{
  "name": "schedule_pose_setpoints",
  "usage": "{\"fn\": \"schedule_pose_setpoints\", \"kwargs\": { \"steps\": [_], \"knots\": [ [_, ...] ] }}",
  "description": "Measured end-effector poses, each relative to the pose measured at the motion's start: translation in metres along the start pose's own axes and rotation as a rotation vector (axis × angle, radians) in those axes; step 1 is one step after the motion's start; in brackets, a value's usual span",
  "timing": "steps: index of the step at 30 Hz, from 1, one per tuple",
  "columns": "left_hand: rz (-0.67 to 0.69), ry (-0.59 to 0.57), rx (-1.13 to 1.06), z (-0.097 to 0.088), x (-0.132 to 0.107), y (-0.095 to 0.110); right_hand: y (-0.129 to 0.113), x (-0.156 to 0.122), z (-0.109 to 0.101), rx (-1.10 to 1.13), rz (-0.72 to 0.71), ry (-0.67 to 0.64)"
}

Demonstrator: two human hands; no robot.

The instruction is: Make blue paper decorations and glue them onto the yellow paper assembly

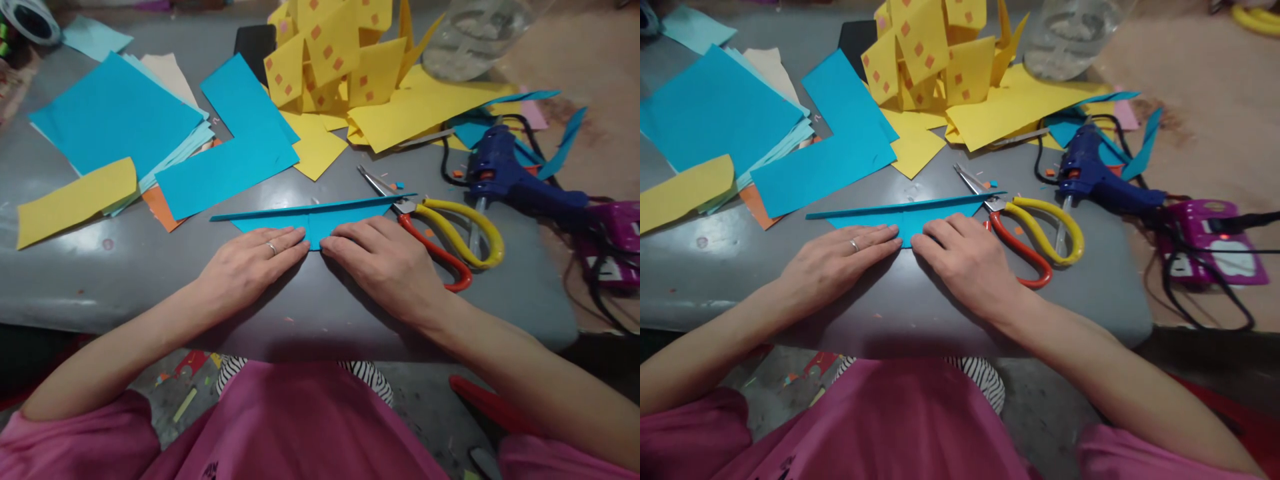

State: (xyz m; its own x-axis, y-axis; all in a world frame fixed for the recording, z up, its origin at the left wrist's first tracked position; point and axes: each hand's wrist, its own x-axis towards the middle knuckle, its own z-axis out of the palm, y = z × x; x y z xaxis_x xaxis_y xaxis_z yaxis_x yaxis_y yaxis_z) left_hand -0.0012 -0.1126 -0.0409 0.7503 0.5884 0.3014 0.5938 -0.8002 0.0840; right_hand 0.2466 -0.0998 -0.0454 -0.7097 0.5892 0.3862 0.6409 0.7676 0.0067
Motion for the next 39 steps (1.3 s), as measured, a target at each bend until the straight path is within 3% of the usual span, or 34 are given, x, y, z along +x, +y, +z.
{"fn": "schedule_pose_setpoints", "kwargs": {
  "steps": [5,9,14,21,39],
  "knots": [
    [0.108,-0.091,0.002,-0.006,0.01,-0.016,0.0,0.0,-0.002,-0.044,0.013,0.021],
    [0.14,-0.037,0.003,-0.002,0.007,-0.021,0.002,0.002,-0.001,-0.052,0.02,-0.017],
    [0.118,-0.028,-0.039,0.003,0.003,-0.02,0.003,0.001,0.001,-0.026,0.024,-0.002],
    [0.156,-0.057,0.026,-0.006,0.007,-0.014,0.003,0.0,0.0,0.009,0.03,0.007],
    [0.129,-0.069,0.022,-0.009,0.007,-0.009,0.003,-0.001,-0.005,0.091,0.052,-0.066]
  ]
}}
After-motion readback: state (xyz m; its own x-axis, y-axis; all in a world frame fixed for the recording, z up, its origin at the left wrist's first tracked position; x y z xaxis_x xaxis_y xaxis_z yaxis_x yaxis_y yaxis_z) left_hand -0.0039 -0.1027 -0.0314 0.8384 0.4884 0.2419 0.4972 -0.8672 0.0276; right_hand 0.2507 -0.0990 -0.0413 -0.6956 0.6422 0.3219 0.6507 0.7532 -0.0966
